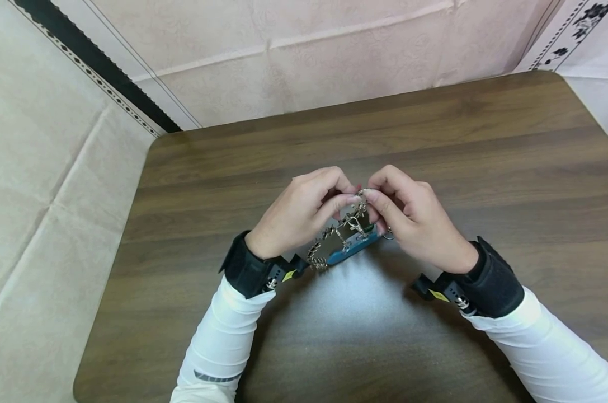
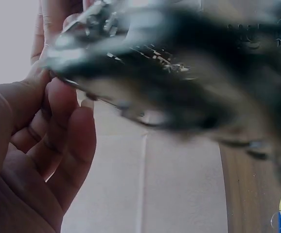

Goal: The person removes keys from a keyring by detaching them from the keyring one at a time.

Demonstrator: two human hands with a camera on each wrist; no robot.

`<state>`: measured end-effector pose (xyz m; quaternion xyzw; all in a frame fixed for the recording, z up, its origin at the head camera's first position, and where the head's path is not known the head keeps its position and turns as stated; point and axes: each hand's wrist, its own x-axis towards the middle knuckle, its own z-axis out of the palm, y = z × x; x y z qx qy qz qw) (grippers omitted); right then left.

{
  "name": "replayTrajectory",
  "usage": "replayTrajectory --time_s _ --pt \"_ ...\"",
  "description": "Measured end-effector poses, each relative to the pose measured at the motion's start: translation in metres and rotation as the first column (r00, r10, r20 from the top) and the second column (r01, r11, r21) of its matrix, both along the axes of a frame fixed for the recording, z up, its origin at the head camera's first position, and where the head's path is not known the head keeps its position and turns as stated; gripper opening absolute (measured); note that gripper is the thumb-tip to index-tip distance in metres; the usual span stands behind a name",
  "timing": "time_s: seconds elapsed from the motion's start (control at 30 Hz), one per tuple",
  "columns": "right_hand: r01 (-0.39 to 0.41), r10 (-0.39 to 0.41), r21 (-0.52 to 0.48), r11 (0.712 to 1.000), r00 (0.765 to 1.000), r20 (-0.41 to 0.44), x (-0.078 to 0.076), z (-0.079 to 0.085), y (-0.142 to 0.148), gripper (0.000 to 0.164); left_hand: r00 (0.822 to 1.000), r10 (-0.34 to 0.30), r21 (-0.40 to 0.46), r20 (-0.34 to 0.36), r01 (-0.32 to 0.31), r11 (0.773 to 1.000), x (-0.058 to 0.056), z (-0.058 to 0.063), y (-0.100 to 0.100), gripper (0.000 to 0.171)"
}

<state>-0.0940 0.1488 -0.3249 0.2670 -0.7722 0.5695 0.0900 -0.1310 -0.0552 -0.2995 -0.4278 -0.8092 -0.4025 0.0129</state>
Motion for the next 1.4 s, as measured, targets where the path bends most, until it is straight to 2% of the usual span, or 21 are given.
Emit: replayTrajectory --time_s 0.17,0.43,0.77,0.9,1.0,1.2,1.4 --pt "0.009 -0.009 -0.031 0.999 1.0 0.02 0.001 0.001 0.0 0.01 1.0 -0.009 -0.016 0.015 0.009 1.0 -0.001 -0.002 0.0 0.007" --pt "0.008 -0.004 -0.075 0.997 0.999 0.041 0.003 0.004 0.0 0.009 1.0 -0.024 -0.057 -0.01 0.023 0.998 -0.002 -0.006 0.003 0.009" --pt "0.003 -0.002 -0.054 0.999 1.0 0.013 0.001 0.005 0.001 0.009 0.999 0.026 -0.064 -0.045 -0.029 0.998 -0.003 -0.004 -0.002 0.007" --pt "-0.001 0.001 -0.032 1.0 1.0 0.007 0.0 0.007 0.004 0.01 0.994 0.078 -0.048 -0.073 -0.082 0.996 -0.005 -0.001 -0.007 0.008" --pt "0.004 -0.004 -0.024 1.0 1.0 -0.005 -0.001 0.008 0.006 0.01 0.983 0.145 -0.061 -0.116 -0.153 0.986 -0.007 0.001 -0.011 0.01" --pt "0.017 -0.017 -0.007 1.0 1.0 -0.012 0.0 0.011 0.012 0.011 0.952 0.275 -0.146 -0.137 -0.294 0.945 -0.015 -0.003 -0.017 0.012" --pt "-0.025 0.028 0.056 0.998 0.998 -0.055 -0.002 0.014 0.019 0.012 0.94 0.326 -0.244 -0.104 -0.342 0.908 -0.024 -0.013 -0.021 0.008"
